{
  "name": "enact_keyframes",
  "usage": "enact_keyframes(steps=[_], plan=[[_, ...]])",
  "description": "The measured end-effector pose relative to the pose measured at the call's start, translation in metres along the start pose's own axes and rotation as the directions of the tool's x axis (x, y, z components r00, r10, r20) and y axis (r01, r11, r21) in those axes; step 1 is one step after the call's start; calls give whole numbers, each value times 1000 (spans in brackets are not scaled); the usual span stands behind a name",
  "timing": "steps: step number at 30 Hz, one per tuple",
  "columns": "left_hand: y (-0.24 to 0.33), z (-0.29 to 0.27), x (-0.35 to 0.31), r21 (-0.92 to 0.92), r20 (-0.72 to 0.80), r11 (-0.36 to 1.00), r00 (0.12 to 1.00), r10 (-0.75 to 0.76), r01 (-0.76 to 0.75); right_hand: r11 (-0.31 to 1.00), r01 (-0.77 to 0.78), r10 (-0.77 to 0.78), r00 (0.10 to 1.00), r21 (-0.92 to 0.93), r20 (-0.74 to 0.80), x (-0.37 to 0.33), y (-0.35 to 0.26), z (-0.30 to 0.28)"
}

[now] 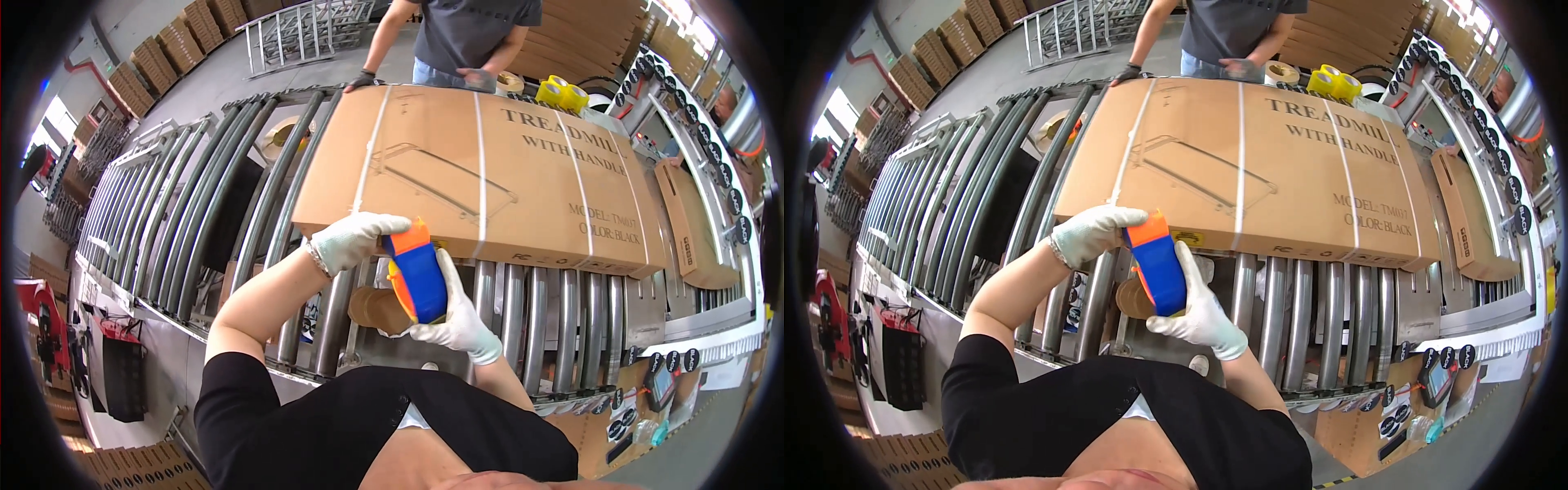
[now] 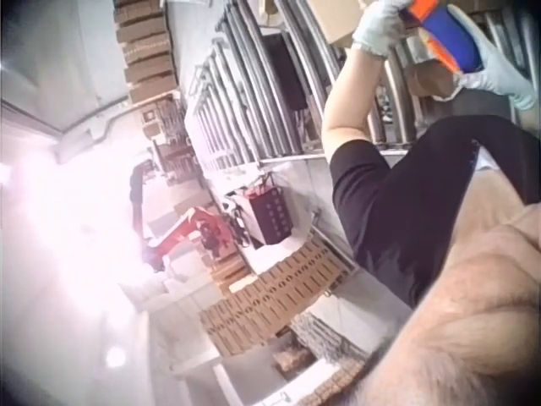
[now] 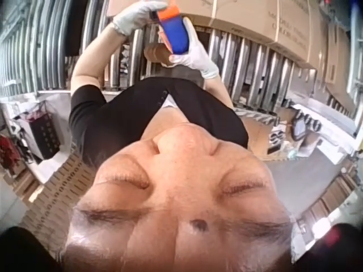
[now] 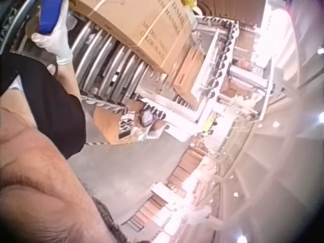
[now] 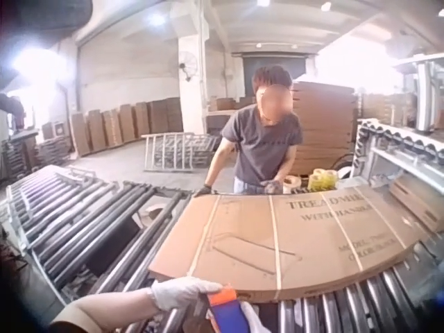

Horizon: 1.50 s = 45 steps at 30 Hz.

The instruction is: Apply labels to a cardboard box and seal it using a handheld tape dispenser on a conveyor line.

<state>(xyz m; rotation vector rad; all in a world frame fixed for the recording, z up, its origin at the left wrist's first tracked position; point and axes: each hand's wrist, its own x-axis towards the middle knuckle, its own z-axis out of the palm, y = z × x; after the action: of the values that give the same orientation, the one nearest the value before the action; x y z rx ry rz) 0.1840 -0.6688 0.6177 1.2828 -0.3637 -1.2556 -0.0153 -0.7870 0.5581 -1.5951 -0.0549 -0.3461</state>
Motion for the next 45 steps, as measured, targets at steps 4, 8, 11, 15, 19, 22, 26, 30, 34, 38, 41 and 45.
enact_keyframes(steps=[4,8,11,15,19,22,26,30,34,38,41,45], plan=[[36,19,9,544,80,839,996,-29,-20,967,-165,178,983,193,-48,8,6,15],[44,-7,50,630,123,777,984,-126,21,969,-179,208,964,171,-169,20,23,8],[58,-14,107,983,94,147,990,101,-108,920,-217,297,929,326,-219,40,15,3],[100,-71,212,983,184,-102,824,535,-153,815,-415,517,836,404,-184,49,24,-1],[116,-132,316,969,211,-205,884,416,-135,792,-407,538,817,456,-206,98,23,-16],[128,-122,352,1000,-26,0,923,384,28,817,-397,533,797,418,-284,145,37,-32],[125,-145,413,998,-52,63,933,356,31,846,-313,470,820,432,-326,199,53,-49],[93,-193,483,998,-42,57,910,413,20,823,-328,508,791,463,-342,231,64,-55],[81,-164,461,968,-204,63,612,764,245,830,-353,532,735,432,-420,229,77,-51],[48,-174,402,974,-215,141,528,822,177,847,-453,532,746,280,-401,201,61,-33],[-1,-159,318,995,1,-39,363,932,97,834,-390,535,747,391,-395,148,46,-16],[-45,-124,209,998,16,-40,459,888,43,805,-429,580,714,409,-391,61,26,27]])
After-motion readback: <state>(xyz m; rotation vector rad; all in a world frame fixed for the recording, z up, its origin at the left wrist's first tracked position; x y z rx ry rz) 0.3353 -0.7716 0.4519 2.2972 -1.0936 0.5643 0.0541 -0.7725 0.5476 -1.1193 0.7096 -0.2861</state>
